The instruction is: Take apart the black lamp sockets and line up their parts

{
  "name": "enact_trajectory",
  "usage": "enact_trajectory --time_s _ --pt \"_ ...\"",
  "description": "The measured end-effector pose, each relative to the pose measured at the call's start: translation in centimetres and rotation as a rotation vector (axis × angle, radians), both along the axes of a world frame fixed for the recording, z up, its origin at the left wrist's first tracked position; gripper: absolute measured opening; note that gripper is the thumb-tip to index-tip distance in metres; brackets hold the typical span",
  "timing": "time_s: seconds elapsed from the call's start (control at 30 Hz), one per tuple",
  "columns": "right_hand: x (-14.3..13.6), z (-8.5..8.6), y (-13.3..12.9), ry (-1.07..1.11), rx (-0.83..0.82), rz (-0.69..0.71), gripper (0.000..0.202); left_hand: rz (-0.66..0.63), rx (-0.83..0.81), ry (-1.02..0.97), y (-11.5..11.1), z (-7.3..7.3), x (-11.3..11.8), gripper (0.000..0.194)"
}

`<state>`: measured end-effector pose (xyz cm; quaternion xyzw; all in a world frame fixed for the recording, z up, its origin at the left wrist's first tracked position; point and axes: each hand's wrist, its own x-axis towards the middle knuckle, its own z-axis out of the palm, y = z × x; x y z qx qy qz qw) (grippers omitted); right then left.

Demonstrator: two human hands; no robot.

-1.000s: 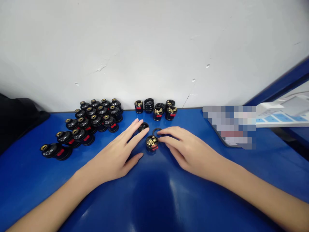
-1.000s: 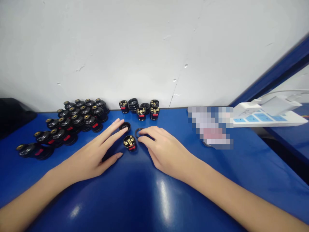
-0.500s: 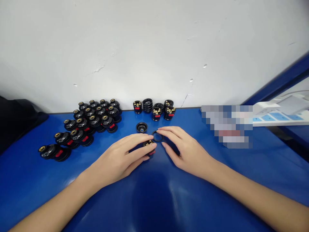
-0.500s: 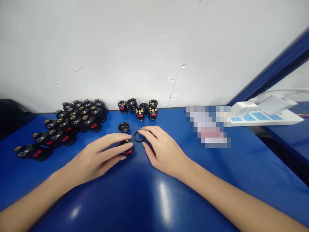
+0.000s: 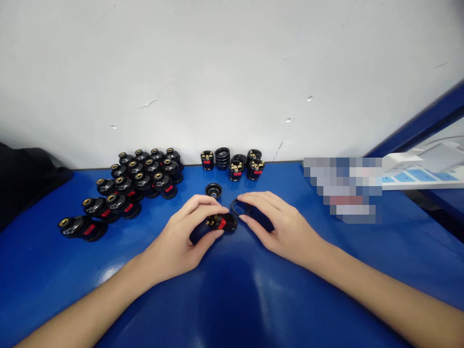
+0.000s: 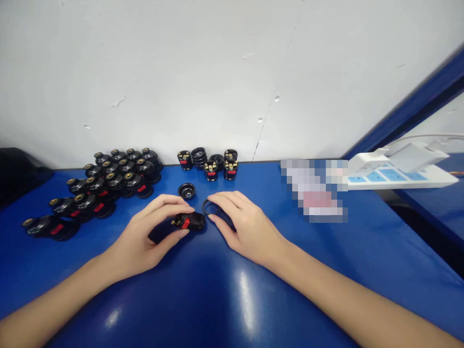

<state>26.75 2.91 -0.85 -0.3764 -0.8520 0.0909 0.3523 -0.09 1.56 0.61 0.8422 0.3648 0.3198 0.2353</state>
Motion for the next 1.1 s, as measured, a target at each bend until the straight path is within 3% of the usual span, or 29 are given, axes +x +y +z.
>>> enact_trajectory --time_s 0.17,0.33,0.47,0.8,1.1 --pt "0.0 0.4 0.0 0.205 -0.162 -0.048 0.03 0.045 -0.034 -0.06 0.2 -0.2 0.3 0.031" --pt "-0.1 0.8 -0.4 0.288 -0.239 0.108 0.044 0.086 -0.236 -0.285 0.1 -0.8 1.0 0.026" --pt "0.0 0.9 -0.4 0.293 -0.241 0.186 0.043 0.113 -0.354 -0.387 0.0 -1.0 1.4 0.023" --pt "0.3 0.8 0.1 0.258 -0.138 0.241 0.042 0.116 -0.4 -0.418 0.2 -1.0 1.8 0.025" --pt "-0.6 2.9 -1.0 0.292 -0.34 0.141 0.034 0.112 -0.377 -0.429 0.2 -0.8 1.6 0.022"
